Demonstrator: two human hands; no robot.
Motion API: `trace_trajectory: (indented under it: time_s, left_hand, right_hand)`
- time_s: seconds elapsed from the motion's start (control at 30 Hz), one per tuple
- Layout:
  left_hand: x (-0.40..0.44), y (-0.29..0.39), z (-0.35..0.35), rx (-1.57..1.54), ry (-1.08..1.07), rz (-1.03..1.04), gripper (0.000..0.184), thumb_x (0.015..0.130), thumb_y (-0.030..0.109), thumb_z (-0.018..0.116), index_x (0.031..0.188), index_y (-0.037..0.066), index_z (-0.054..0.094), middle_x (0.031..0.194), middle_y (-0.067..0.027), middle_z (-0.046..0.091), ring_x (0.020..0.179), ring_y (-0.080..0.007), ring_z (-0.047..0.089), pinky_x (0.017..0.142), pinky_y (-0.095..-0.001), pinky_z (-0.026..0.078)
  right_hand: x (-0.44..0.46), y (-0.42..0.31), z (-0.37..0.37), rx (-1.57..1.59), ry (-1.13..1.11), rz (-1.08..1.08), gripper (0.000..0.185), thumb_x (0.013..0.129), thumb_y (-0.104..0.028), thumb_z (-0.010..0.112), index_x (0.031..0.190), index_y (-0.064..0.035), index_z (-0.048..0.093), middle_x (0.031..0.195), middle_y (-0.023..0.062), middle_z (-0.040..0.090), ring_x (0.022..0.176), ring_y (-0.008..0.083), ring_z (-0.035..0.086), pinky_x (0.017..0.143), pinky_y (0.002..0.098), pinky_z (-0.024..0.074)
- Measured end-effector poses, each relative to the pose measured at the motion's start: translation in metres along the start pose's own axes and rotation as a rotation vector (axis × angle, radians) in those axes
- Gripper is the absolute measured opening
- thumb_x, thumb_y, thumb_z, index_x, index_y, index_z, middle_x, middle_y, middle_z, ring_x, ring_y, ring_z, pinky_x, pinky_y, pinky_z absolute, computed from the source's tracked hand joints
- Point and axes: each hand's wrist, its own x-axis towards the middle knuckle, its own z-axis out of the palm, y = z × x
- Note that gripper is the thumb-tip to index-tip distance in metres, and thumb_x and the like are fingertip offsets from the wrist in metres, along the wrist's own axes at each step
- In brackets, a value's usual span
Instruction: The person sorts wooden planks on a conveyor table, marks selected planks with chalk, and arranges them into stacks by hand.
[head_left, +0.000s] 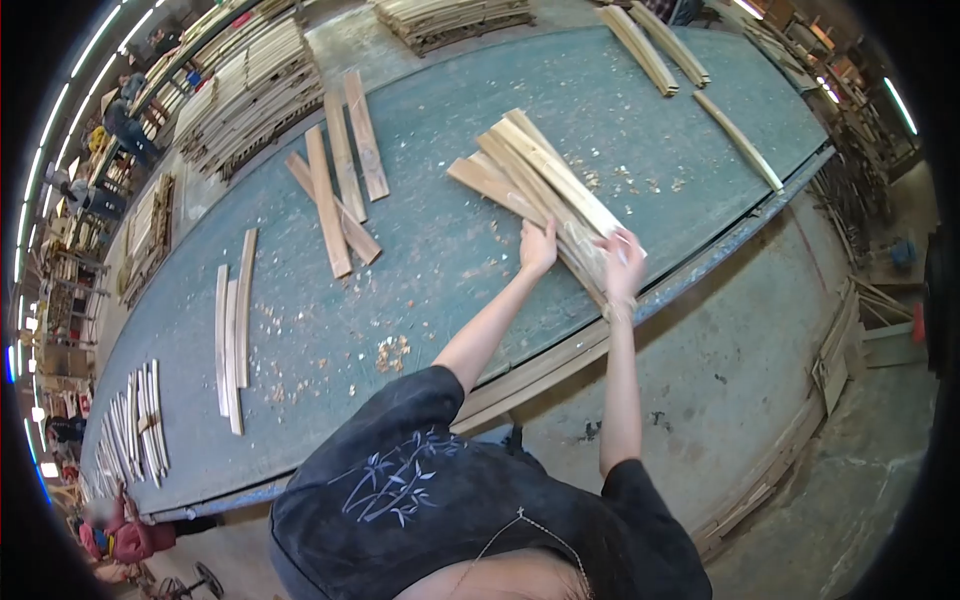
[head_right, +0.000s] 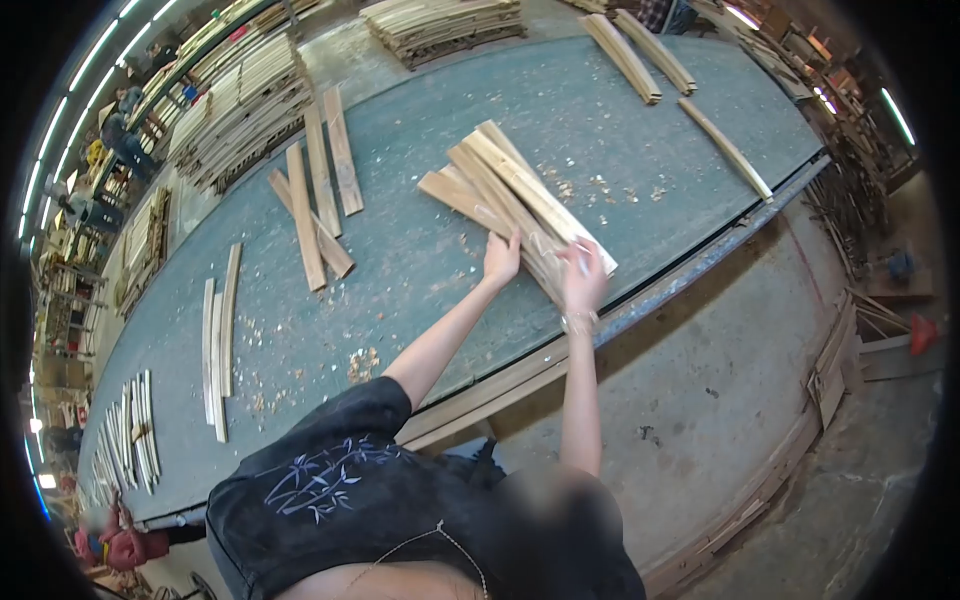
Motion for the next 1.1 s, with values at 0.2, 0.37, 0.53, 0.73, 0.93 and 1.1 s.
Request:
trace_trajectory:
  time_s: [0.2, 0.37, 0.53, 0.73, 0.93, 1.1]
  left_hand:
    - [0.013, -0.005, -0.004, -0.081, -0.065, 0.125, 0.066, 0.079, 0.038, 0.048, 0.119, -0.009, 0.024, 0.114, -0.0296, 0.040, 0.106, -0.0377, 0.041, 0.089, -0.0376, 0.034]
    - [0.033, -0.017, 0.003, -0.333, -0.044, -0.005, 0.074, 0.076, 0.040, 0.052, 0.122, -0.007, 0.018, 0.117, -0.0285, 0.039, 0.110, -0.0345, 0.040, 0.092, -0.0337, 0.032]
    - [0.036, -0.005, 0.010, -0.265, -0.039, -0.190, 0.090, 0.071, 0.044, 0.059, 0.125, -0.006, 0.007, 0.117, -0.0307, 0.036, 0.110, -0.0359, 0.039, 0.092, -0.0336, 0.032]
    - [0.040, -0.013, 0.023, -0.470, 0.027, -0.069, 0.101, 0.070, 0.044, 0.060, 0.126, -0.005, -0.009, 0.127, -0.0297, 0.018, 0.119, -0.0370, 0.023, 0.098, -0.0373, 0.021]
    - [0.067, -0.021, 0.013, -0.394, -0.060, 0.054, 0.087, 0.078, 0.033, 0.055, 0.127, -0.002, -0.008, 0.129, -0.0203, 0.016, 0.118, -0.0256, 0.026, 0.096, -0.0287, 0.024]
    - [0.079, -0.021, 0.010, -0.496, -0.011, 0.079, 0.075, 0.077, 0.029, 0.058, 0.126, -0.004, 0.012, 0.126, -0.0189, 0.028, 0.115, -0.0268, 0.031, 0.096, -0.0318, 0.025]
  right_hand:
    - [0.051, 0.041, 0.072, -0.128, -0.207, 0.093, 0.018, 0.079, -0.028, 0.053, 0.082, -0.0109, 0.059, 0.063, 0.0025, 0.062, 0.063, 0.0199, 0.060, 0.058, 0.0294, 0.0438]
    - [0.040, 0.037, 0.069, -0.130, -0.258, 0.044, 0.020, 0.078, -0.029, 0.054, 0.081, -0.0103, 0.058, 0.064, 0.0030, 0.062, 0.062, 0.0210, 0.060, 0.057, 0.0308, 0.0449]
    - [0.049, 0.040, 0.058, -0.064, -0.266, 0.104, 0.016, 0.081, -0.022, 0.052, 0.084, -0.0067, 0.056, 0.070, 0.0063, 0.063, 0.060, 0.0136, 0.060, 0.054, 0.0244, 0.0442]
    - [0.149, 0.106, 0.045, 0.306, -0.204, 0.417, 0.025, 0.084, -0.031, 0.049, 0.091, -0.0073, 0.054, 0.078, 0.0045, 0.063, 0.065, 0.0107, 0.057, 0.055, 0.0222, 0.0428]
    - [0.159, 0.136, 0.071, 0.448, -0.592, 0.800, 0.039, 0.082, -0.033, 0.051, 0.111, -0.0063, 0.047, 0.103, 0.0068, 0.056, 0.086, 0.0226, 0.056, 0.072, 0.0367, 0.0479]
    - [0.157, 0.167, 0.092, -0.096, -0.585, 0.507, 0.041, 0.080, -0.037, 0.048, 0.097, -0.0017, 0.059, 0.100, 0.0125, 0.058, 0.091, 0.0188, 0.054, 0.081, 0.0297, 0.0401]
